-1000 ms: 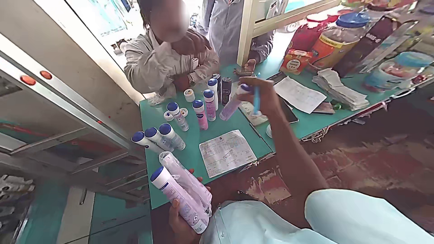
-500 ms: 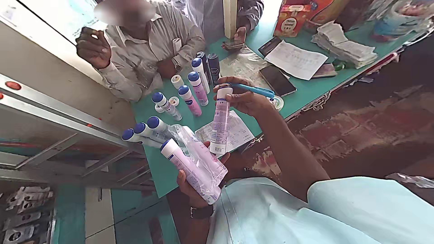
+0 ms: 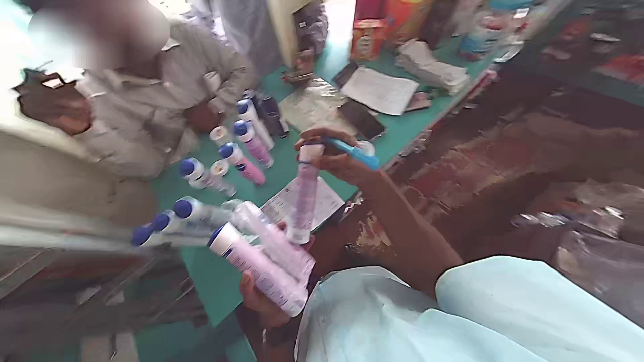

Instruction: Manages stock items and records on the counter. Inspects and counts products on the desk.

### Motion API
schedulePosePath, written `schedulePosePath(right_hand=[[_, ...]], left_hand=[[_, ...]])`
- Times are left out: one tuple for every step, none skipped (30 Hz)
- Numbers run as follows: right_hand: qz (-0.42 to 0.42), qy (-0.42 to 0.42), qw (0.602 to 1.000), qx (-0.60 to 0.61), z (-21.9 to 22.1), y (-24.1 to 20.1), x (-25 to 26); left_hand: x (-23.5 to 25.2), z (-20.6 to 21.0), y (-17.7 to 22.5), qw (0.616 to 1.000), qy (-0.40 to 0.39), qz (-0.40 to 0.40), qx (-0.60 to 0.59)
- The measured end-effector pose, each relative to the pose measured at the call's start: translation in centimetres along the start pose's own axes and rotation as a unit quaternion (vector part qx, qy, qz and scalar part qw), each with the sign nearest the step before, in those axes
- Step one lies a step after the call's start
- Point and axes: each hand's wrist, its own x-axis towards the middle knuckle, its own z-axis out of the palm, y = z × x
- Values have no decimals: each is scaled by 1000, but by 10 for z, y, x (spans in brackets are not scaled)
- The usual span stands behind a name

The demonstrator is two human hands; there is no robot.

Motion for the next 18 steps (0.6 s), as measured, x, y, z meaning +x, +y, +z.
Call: schedulePosePath(right_hand=[[-21,14,999,-46,1,-10,-14],[-41,23,995,-89,3,-21,-31],[-65,30,990,-120,7,-30,-51],[-88,44,984,-149,14,-37,-74],[-102,65,977,-177,21,-45,-97],[-105,99,967,-211,30,-52,-122],[-105,146,950,-257,36,-55,-149],[-100,205,918,-324,40,-53,-180],[-85,269,877,-388,44,-48,-213],[-61,337,828,-444,48,-40,-250],[-21,408,772,-487,52,-32,-288],[31,478,711,-515,57,-27,-325],[74,544,643,-534,62,-26,-362],[108,604,573,-543,68,-31,-400],[123,657,505,-546,76,-40,-437],[114,700,438,-552,84,-50,-472],[96,734,374,-559,93,-61,-504],[81,764,304,-563,97,-73,-537]], left_hand=[[-3,3,3,997,28,34,59],[-5,-2,7,993,35,41,105],[-7,-13,11,990,19,23,137],[-9,-30,15,990,-21,-22,141],[-7,-47,14,987,-73,-97,104],[-1,-61,9,969,-128,-207,33],[5,-66,3,934,-176,-310,-10],[7,-67,-3,900,-203,-385,-31],[5,-69,-8,870,-221,-439,-42],[2,-69,-11,848,-233,-474,-36],[-2,-67,-13,832,-238,-500,-25],[-5,-65,-16,817,-238,-524,-26],[-6,-61,-21,802,-243,-545,-31],[-9,-56,-28,790,-251,-558,-31],[-12,-51,-36,778,-264,-569,-33],[-16,-46,-44,769,-276,-576,-35],[-20,-41,-52,761,-277,-586,-40],[-26,-36,-58,755,-278,-592,-44]])
